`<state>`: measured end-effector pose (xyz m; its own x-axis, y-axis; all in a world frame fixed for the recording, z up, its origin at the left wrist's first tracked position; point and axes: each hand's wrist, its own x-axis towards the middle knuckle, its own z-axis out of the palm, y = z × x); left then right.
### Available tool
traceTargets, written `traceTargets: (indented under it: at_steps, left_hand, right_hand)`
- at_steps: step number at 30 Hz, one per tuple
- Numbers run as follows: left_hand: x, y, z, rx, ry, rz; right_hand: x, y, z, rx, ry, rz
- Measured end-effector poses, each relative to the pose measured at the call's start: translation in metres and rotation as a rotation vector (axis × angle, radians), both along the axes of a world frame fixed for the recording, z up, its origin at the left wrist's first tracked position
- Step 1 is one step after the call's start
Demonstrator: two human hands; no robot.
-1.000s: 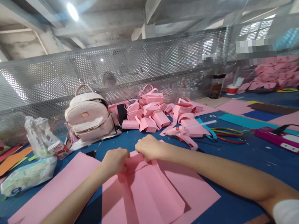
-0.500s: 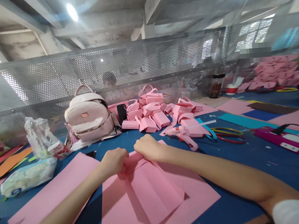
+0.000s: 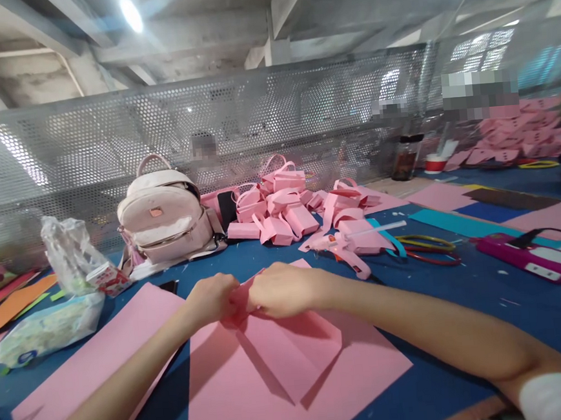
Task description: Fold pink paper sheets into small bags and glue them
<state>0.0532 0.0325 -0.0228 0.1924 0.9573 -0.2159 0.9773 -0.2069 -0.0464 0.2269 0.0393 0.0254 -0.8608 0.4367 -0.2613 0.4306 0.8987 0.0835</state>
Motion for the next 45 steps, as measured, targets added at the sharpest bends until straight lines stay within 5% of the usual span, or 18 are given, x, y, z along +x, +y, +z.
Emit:
traceTargets:
  at_steps: [5, 38, 45]
  left_hand:
    - [0.006, -0.004, 0.008, 0.004, 0.044, -0.005]
    - [0.005, -0.006, 0.009, 0.0, 0.079, -0.032]
    - [0.0, -0.002, -0.001, -0.008, 0.033, -0.019]
  right_hand:
    - [-0.008, -0.004, -0.014, -0.052, -0.036, 0.014]
    - [-0.017, -0.017, -0.021, -0.058, -0.078, 0.025]
    - [-0.003, -0.012, 0.004, 0.011, -0.016, 0.015]
